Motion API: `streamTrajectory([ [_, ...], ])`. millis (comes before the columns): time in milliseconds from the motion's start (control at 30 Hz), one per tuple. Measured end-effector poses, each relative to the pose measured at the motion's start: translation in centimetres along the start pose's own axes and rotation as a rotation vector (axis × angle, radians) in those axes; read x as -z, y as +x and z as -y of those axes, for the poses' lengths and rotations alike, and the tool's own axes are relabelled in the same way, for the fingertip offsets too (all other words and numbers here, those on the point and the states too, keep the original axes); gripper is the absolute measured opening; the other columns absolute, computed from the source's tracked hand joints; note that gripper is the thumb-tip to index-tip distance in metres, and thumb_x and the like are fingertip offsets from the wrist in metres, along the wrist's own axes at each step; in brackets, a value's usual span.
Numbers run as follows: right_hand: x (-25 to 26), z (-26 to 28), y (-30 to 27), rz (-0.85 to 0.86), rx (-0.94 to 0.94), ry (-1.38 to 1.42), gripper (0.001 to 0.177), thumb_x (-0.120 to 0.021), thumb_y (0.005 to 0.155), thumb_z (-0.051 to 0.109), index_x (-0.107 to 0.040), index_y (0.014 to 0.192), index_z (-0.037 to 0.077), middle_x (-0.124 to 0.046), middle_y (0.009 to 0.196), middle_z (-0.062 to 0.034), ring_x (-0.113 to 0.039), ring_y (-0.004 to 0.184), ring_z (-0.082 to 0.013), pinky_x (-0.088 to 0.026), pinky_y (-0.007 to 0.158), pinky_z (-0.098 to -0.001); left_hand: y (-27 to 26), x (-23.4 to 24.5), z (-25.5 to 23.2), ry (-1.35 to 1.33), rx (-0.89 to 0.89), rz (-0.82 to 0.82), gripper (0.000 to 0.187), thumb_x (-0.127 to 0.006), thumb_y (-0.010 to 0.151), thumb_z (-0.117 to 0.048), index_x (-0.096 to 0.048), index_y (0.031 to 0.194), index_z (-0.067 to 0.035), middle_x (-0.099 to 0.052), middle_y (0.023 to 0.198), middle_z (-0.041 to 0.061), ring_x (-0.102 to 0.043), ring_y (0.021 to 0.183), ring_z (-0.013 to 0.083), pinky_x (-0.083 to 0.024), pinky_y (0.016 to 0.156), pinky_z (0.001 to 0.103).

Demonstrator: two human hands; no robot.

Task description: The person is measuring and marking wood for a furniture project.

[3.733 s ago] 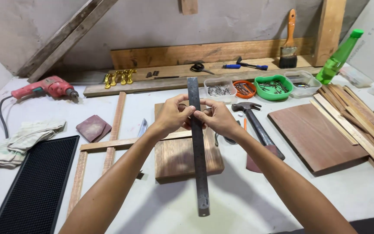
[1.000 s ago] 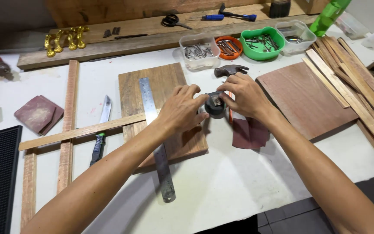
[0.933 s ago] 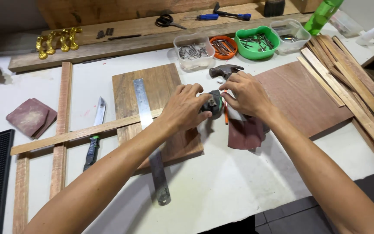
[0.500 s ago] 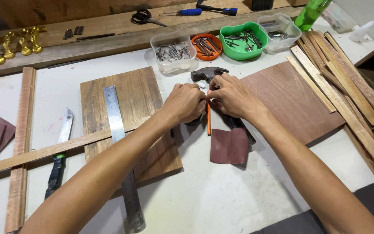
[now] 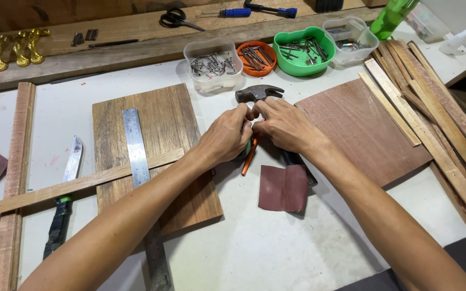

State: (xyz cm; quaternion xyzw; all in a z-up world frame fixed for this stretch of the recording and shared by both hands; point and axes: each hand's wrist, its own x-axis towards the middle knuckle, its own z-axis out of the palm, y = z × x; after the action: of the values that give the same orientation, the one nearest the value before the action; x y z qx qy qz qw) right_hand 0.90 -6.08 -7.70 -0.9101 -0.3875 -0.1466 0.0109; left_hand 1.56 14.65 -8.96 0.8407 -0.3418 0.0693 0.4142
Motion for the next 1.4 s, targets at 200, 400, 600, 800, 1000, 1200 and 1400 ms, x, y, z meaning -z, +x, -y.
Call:
streamTrajectory([
  [200, 3.0, 0.9, -1.5, -0.081, 0.06, -0.031, 0.009, -0.066, 0.084, 0.009, -0.07, 0.091, 0.016, -0.06, 0.114, -0.0046, -0.059, 0.108, -0.0227, -0.048, 0.09, -0.039, -0.2, 1.1, -1.3, 0.095, -0.046, -0.032, 0.017, -0.059, 0.1, -0.018, -0.061, 0.106, -0.003, -0.069, 0.096, 0.017, -0.067, 0.091, 0.0362, -0.051, 0.08, 0.049],
  [400, 6.4, 2.9, -1.5, -0.099, 0.071, -0.099, 0.016, -0.067, 0.082, 0.007, -0.069, 0.095, 0.016, -0.061, 0.113, -0.0031, -0.061, 0.109, -0.0228, -0.048, 0.087, -0.0383, -1.8, 2.8, -2.7, 0.171, -0.129, -0.07, 0.019, -0.06, 0.099, -0.019, -0.066, 0.112, -0.006, -0.068, 0.1, 0.016, -0.065, 0.095, 0.037, -0.049, 0.084, 0.049],
  [600, 6.1, 6.4, 1.5, -0.142, 0.061, 0.134, 0.01, -0.066, 0.094, 0.005, -0.064, 0.104, 0.007, -0.064, 0.1, -0.0075, -0.064, 0.097, -0.0277, -0.051, 0.085, -0.0407, -5.2, 7.3, -2.5, 0.298, -0.077, -0.026, 0.017, -0.059, 0.099, -0.016, -0.069, 0.111, -0.01, -0.068, 0.103, 0.014, -0.066, 0.096, 0.0357, -0.049, 0.087, 0.049],
  [800, 1.9, 11.2, 6.0, -0.334, -0.248, 0.891, 0.021, -0.068, 0.095, 0.002, -0.056, 0.112, 0.002, -0.073, 0.097, -0.0079, -0.075, 0.085, -0.0185, -0.062, 0.076, -0.0308, -10.4, 12.6, 0.9, 0.38, 0.016, -0.063, 0.025, -0.061, 0.093, -0.015, -0.068, 0.117, -0.01, -0.066, 0.113, 0.015, -0.062, 0.11, 0.0353, -0.045, 0.095, 0.049],
  [1000, -1.9, 14.9, 10.6, -0.267, -0.375, 1.589, 0.021, -0.069, 0.092, 0.004, -0.051, 0.101, 0.002, -0.074, 0.095, -0.0135, -0.078, 0.086, -0.0177, -0.065, 0.071, -0.0287, -13.6, 16.9, 0.9, 0.492, 0.259, 0.075, 0.047, -0.069, 0.085, -0.023, -0.065, 0.131, -0.011, -0.064, 0.127, 0.014, -0.06, 0.121, 0.03, -0.042, 0.105, 0.047],
  [1200, -2.0, 17.8, 12.7, -0.296, -0.506, 1.388, 0.022, -0.072, 0.093, 0.009, -0.051, 0.093, 0.003, -0.073, 0.08, -0.0153, -0.074, 0.063, -0.0168, -0.055, 0.042, -0.0256, -14.8, 17.5, 1.6, 0.579, 0.346, 0.261, 0.081, -0.085, 0.072, -0.052, -0.059, 0.137, -0.01, -0.047, 0.151, 0.017, -0.043, 0.141, 0.0298, -0.023, 0.121, 0.052],
  [1400, -4.1, 17.6, 12.9, -0.347, -0.538, 1.378, 0.03, -0.068, 0.098, 0.016, -0.049, 0.078, 0.005, -0.07, 0.066, -0.0136, -0.07, 0.05, -0.015, -0.051, 0.036, -0.0242, -15.0, 17.5, 1.0, 0.577, 0.408, 0.321, 0.102, -0.087, 0.056, -0.07, -0.057, 0.143, -0.027, -0.036, 0.157, 0.02, -0.034, 0.145, 0.0353, -0.02, 0.12, 0.056],
])
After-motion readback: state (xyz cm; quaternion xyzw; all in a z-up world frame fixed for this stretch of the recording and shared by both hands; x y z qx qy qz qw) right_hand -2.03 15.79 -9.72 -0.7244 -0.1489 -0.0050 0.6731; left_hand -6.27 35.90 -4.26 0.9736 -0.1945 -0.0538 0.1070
